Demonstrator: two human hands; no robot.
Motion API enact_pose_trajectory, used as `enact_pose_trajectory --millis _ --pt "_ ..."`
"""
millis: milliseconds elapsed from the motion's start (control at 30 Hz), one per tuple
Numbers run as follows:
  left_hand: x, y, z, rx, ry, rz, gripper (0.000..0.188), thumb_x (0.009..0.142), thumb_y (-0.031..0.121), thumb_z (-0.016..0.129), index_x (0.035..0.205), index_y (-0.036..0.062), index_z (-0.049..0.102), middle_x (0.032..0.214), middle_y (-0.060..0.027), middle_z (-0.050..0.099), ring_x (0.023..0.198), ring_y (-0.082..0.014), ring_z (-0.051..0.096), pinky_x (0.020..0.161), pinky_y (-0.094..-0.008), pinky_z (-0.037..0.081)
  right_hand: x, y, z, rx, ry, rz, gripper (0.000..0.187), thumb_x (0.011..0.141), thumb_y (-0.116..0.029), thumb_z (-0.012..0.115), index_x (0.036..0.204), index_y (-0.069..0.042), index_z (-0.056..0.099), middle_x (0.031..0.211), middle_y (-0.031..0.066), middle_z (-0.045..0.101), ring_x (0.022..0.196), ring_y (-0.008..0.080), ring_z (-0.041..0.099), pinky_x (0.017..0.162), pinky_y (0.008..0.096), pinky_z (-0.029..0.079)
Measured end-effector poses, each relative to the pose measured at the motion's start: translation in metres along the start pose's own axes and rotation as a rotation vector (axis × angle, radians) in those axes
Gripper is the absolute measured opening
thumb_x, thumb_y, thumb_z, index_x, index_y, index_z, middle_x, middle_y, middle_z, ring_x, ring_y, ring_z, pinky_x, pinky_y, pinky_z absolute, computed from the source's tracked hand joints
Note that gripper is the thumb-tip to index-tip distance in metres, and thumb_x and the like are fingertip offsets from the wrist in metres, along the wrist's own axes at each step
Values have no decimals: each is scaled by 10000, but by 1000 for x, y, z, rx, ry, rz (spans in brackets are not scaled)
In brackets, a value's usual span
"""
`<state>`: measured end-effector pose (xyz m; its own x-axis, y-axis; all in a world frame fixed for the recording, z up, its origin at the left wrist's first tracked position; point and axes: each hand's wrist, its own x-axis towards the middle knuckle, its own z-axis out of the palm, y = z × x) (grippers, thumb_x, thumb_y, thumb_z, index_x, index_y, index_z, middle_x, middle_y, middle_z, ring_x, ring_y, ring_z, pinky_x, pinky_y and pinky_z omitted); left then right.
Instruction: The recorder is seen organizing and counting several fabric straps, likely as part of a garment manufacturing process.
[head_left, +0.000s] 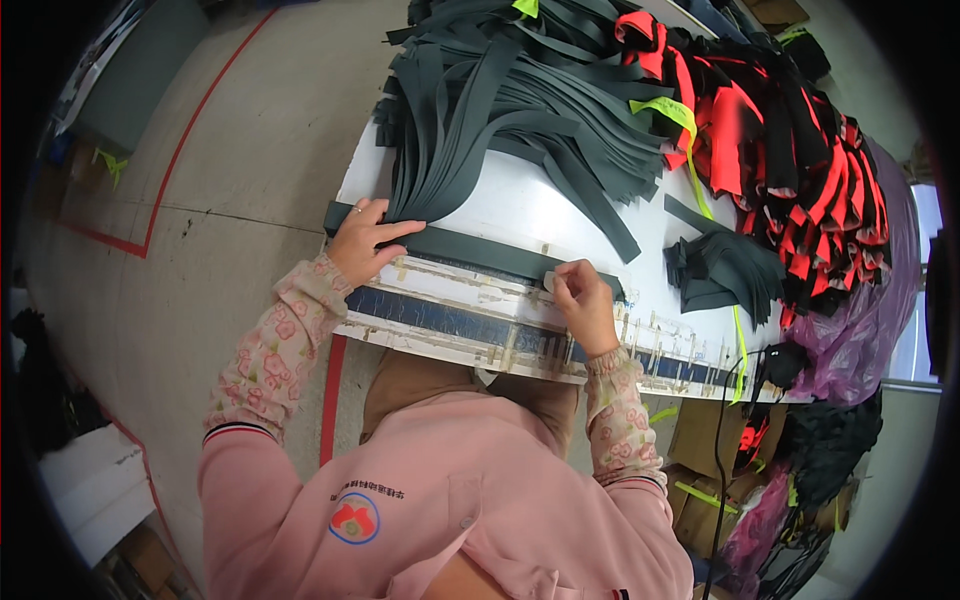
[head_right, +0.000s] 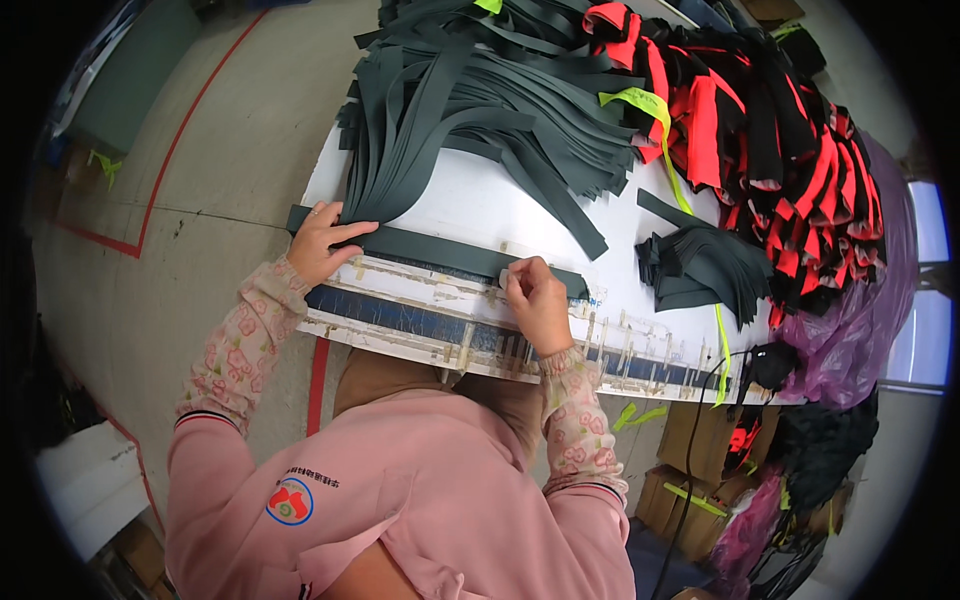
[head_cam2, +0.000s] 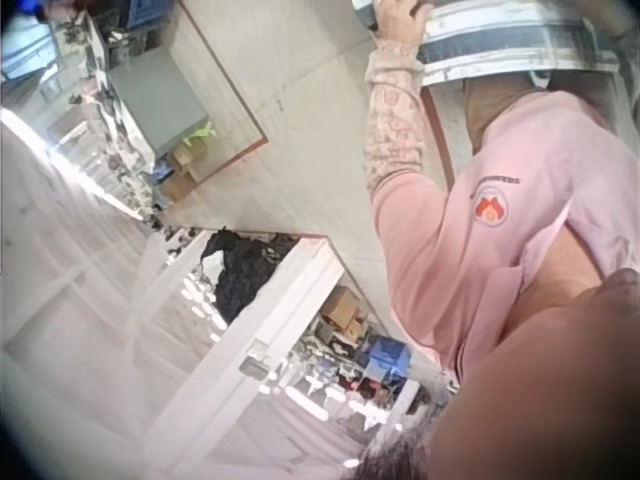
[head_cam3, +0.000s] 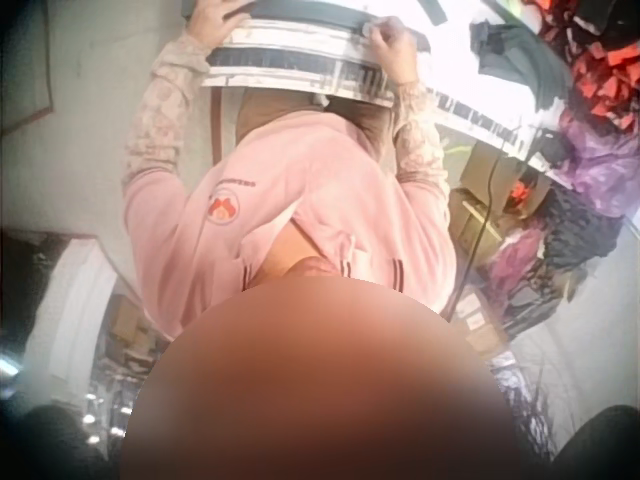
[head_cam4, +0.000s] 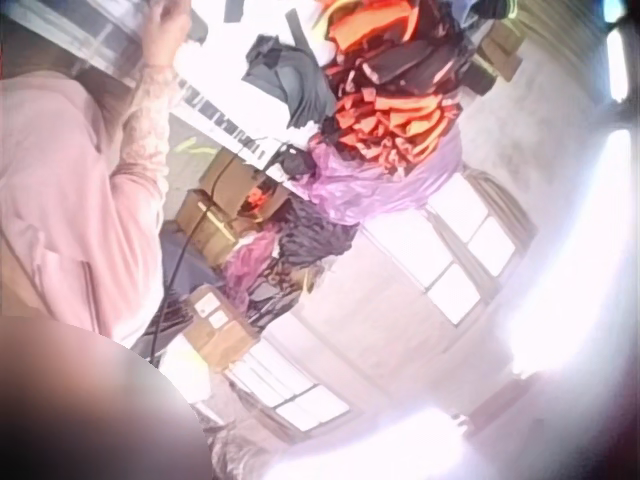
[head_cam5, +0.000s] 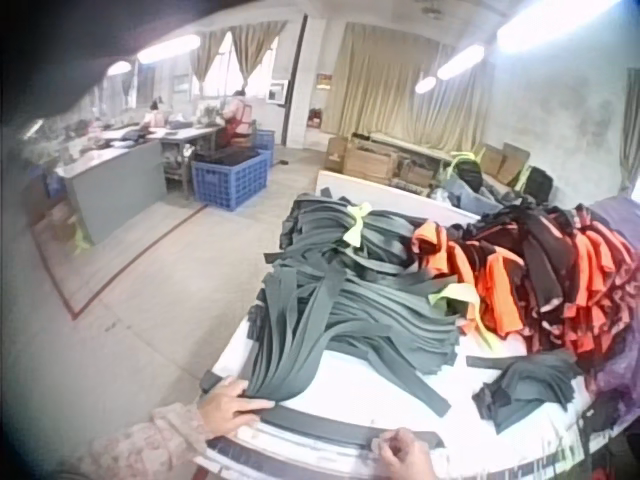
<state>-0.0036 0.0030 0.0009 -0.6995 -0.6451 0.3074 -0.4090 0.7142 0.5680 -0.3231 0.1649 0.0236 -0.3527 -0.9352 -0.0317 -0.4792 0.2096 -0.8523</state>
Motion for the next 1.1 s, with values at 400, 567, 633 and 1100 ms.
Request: enact_pose_trajectory --millis 400,567,633,1100 --pt "1 2 0 12 28 36 496 715 57 774 1194 167 710 915 -112 459 809 -273 425 742 -373 400 -2 2 3 -139 15 -41 128 864 -47 636 960 28 596 658 109 607 573 169 581 560 302 471" --pt "0 -1 0 22 60 62 463 734 66 762 1183 169 714 900 -112 465 804 -283 435 740 -380 400 1 -15 -10 56 -11 103 99 916 -54 618 974 26 608 713 37 639 628 82 591 568 236 472" --pt "1 2 -3 11 54 50 449 747 59 750 1180 171 716 887 -110 461 799 -284 434 733 -379 397 0 -25 -8 102 -29 89 98 920 -57 619 974 24 607 738 35 642 639 83 594 574 231 475" --pt "1 -4 7 -90 153 4 242 797 25 666 986 84 527 947 -103 550 918 -334 519 818 -406 430 29 -78 76 69 -165 -190 294 900 -58 623 1186 -12 579 663 89 607 556 141 566 555 290 481"
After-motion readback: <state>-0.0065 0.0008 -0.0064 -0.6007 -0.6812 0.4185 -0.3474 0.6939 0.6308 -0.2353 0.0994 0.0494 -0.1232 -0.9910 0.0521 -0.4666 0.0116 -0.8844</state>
